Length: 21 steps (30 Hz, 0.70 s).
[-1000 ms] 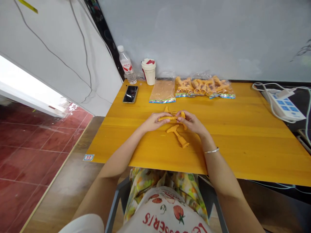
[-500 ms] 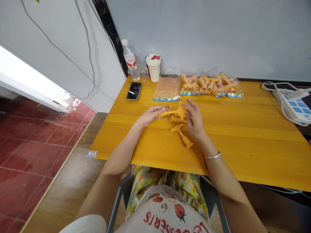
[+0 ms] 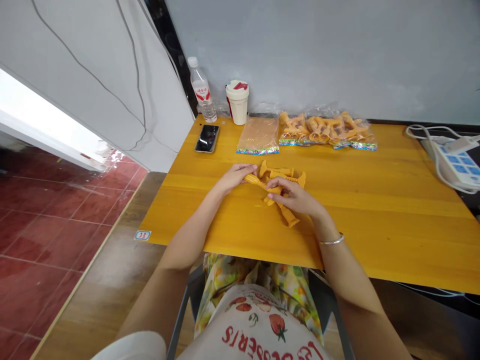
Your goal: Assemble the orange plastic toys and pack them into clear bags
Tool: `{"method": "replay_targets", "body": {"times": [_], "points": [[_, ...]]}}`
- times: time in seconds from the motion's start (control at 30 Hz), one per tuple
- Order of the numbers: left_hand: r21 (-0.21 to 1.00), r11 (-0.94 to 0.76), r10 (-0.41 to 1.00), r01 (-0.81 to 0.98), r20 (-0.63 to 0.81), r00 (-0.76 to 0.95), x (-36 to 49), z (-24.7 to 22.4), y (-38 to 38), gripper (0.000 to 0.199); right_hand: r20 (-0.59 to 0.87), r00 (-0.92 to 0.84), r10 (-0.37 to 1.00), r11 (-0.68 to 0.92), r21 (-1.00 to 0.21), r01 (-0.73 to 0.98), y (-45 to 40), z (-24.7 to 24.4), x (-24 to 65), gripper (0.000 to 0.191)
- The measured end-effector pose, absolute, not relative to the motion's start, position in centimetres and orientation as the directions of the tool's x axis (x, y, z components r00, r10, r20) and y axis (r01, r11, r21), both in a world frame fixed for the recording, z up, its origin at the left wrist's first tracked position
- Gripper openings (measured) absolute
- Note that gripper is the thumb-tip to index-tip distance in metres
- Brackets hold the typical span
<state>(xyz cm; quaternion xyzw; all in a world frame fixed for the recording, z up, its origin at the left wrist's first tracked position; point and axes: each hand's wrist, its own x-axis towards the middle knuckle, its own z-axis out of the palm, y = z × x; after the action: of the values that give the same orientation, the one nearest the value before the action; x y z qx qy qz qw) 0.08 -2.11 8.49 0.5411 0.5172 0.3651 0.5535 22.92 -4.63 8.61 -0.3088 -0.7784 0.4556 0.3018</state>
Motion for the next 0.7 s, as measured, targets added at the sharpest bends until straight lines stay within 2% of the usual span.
{"method": "replay_targets", "body": {"times": [0.1, 0.2, 0.3, 0.4, 0.5, 0.6, 0.7], "points": [[0.975, 0.147, 0.978, 0.167, -0.169, 0.125, 0.0, 8.4, -1.9, 0.040, 0.274, -0.576, 0.770, 0.491, -0.831, 0.262, -4.6, 8.1, 22.8, 0.026], [0.994, 0.078, 0.992, 0.076, -0.085, 0.093, -0.2, 7.8, -1.5, 0.042, 0.330, -0.435, 0.838, 0.481, -0.823, 0.301, -4.1, 7.6, 23.0, 0.034], [0.997, 0.009, 1.000, 0.077, -0.010, 0.017, -0.8, 7.1, -0.9, 0.046, 0.367, -0.367, 0.855, 0.496, -0.784, 0.373, -3.4, 7.8, 23.7, 0.026], [0.963, -0.123, 0.992, 0.238, 0.119, 0.031, -1.8, 6.2, -0.1, 0.045, 0.451, -0.255, 0.855, 0.517, -0.708, 0.481, -2.1, 7.9, 25.5, 0.018], [0.854, -0.258, 0.966, 0.452, 0.233, 0.112, -2.8, 5.1, 0.7, 0.036, 0.516, -0.015, 0.857, 0.436, -0.709, 0.554, 0.0, 6.7, 28.4, 0.026], [0.703, -0.300, 0.951, 0.645, 0.268, 0.151, -3.6, 4.3, 1.0, 0.026, 0.455, 0.190, 0.870, 0.286, -0.779, 0.559, 2.3, 4.3, 31.8, 0.052], [0.588, -0.298, 0.950, 0.752, 0.261, 0.172, -3.9, 3.9, 1.0, 0.023, 0.327, 0.259, 0.909, 0.127, -0.808, 0.575, 3.9, 2.0, 34.1, 0.065]]}}
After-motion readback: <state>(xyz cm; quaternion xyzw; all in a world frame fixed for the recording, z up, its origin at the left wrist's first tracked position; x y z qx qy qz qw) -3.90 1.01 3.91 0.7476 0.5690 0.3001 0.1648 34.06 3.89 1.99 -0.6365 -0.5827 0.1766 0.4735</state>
